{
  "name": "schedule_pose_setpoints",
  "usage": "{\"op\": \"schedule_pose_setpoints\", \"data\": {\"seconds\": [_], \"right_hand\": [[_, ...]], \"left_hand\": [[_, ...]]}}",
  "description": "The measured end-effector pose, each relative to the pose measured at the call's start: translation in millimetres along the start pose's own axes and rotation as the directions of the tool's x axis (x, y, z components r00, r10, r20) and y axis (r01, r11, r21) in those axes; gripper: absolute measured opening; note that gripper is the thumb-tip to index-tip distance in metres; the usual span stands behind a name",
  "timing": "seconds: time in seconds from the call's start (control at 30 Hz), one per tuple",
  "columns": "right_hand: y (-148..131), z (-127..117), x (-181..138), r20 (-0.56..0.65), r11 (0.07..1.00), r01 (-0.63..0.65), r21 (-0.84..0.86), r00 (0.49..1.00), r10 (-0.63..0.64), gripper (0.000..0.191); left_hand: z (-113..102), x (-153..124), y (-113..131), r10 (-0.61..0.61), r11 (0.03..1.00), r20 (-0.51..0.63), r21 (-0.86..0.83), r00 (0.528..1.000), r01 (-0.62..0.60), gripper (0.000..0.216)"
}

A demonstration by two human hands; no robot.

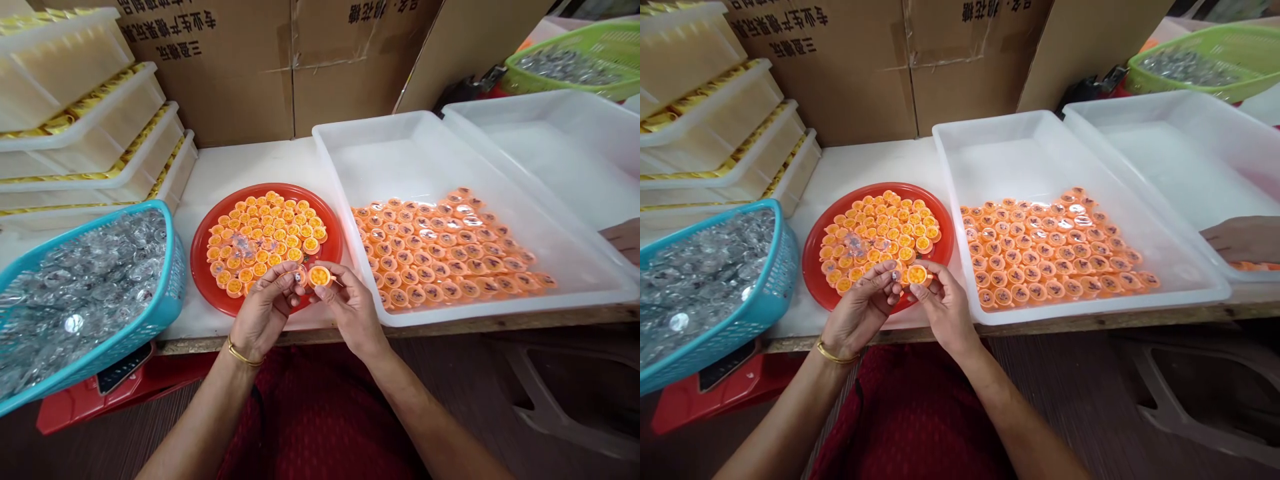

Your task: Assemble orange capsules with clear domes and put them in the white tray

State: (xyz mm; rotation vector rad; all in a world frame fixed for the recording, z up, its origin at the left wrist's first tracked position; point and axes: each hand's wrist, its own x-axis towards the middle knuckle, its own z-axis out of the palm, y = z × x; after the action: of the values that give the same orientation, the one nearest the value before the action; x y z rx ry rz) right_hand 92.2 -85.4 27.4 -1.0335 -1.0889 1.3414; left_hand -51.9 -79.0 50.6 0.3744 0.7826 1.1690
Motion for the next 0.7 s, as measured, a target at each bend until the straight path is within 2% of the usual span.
{"op": "schedule_pose_setpoints", "data": {"seconds": [0.2,0.37,0.5,0.7], "right_hand": [[-0.4,-3.5,-0.1,0.002,0.999,-0.01,-0.043,1.0,0.01,0.036],[-0.7,-3.8,-0.8,0.003,1.0,-0.012,-0.003,1.0,0.012,0.034],[-8.0,-2.0,-0.2,-0.003,0.998,-0.01,-0.058,1.0,0.01,0.033],[-12.2,-0.7,-0.3,-0.009,0.998,-0.008,-0.064,1.0,0.008,0.032]], "left_hand": [[1.6,-2.0,0.0,0.007,1.0,0.007,0.004,1.0,-0.007,0.015],[5.5,-1.0,0.9,-0.015,1.0,-0.033,-0.019,0.999,0.014,0.014],[8.2,0.0,0.3,-0.052,0.997,-0.056,-0.056,0.997,0.049,0.013],[9.8,-0.4,-3.7,-0.063,0.993,-0.022,-0.104,0.998,0.06,0.009]]}}
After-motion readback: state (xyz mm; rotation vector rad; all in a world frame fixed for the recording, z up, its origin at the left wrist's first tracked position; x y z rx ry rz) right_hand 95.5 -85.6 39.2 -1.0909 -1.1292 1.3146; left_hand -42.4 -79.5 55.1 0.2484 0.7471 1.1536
